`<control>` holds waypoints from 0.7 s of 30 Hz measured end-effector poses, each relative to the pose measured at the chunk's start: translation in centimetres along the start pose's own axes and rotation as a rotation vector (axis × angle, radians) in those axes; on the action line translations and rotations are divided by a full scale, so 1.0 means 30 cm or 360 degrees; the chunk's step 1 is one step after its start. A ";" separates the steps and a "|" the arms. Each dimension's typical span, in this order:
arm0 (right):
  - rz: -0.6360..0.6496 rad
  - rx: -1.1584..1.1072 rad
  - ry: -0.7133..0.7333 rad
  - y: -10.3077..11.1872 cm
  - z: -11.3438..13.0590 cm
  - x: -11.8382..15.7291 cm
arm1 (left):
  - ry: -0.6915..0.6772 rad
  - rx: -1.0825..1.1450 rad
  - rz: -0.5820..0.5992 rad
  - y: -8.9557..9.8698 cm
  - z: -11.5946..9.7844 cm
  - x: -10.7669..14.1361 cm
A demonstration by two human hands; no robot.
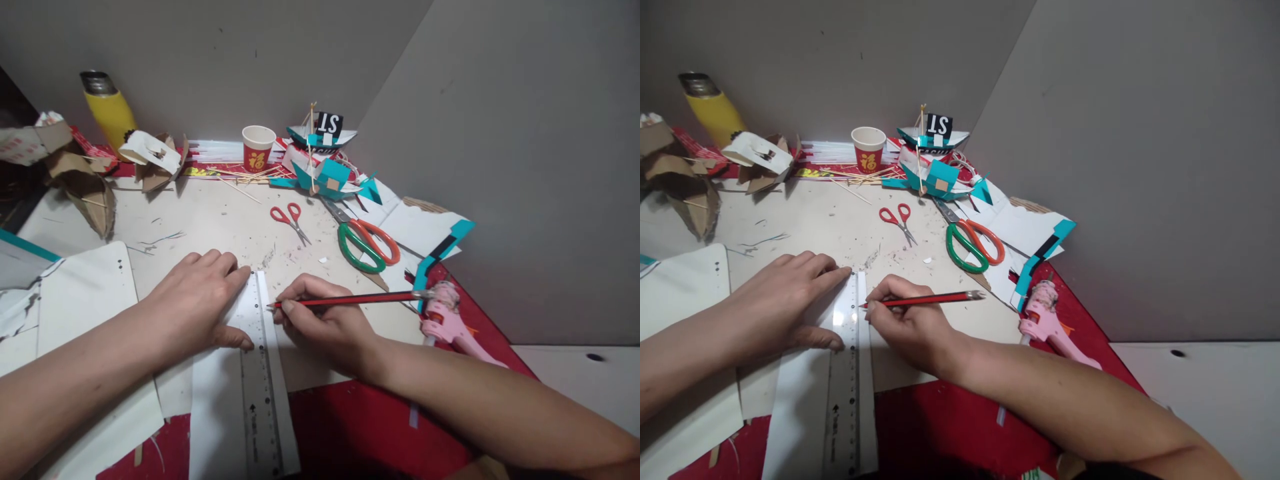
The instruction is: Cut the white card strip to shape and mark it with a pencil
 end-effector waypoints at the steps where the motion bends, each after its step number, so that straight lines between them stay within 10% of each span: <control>1: -0.0002 -0.0092 -0.0005 0.003 0.003 0.002 | 0.0002 0.0007 -0.0003 0.000 0.001 -0.001; 15: 0.0108 -0.0848 -0.0796 0.041 0.001 -0.069 | 0.0026 0.0061 -0.0150 -0.009 0.027 0.003; 21: 0.0090 -0.0621 -0.0573 0.079 0.078 -0.086 | 0.0070 0.0237 -0.0222 -0.003 0.044 0.018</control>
Point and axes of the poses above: each hand's wrist, its own x-axis away from the middle knuckle, its own y-axis out of the back of the hand, z = x × y, the point moved 7 cm from there along -x, towards the middle knuckle, and after that the axes turned 2 degrees about x, right-handed, at the moved point
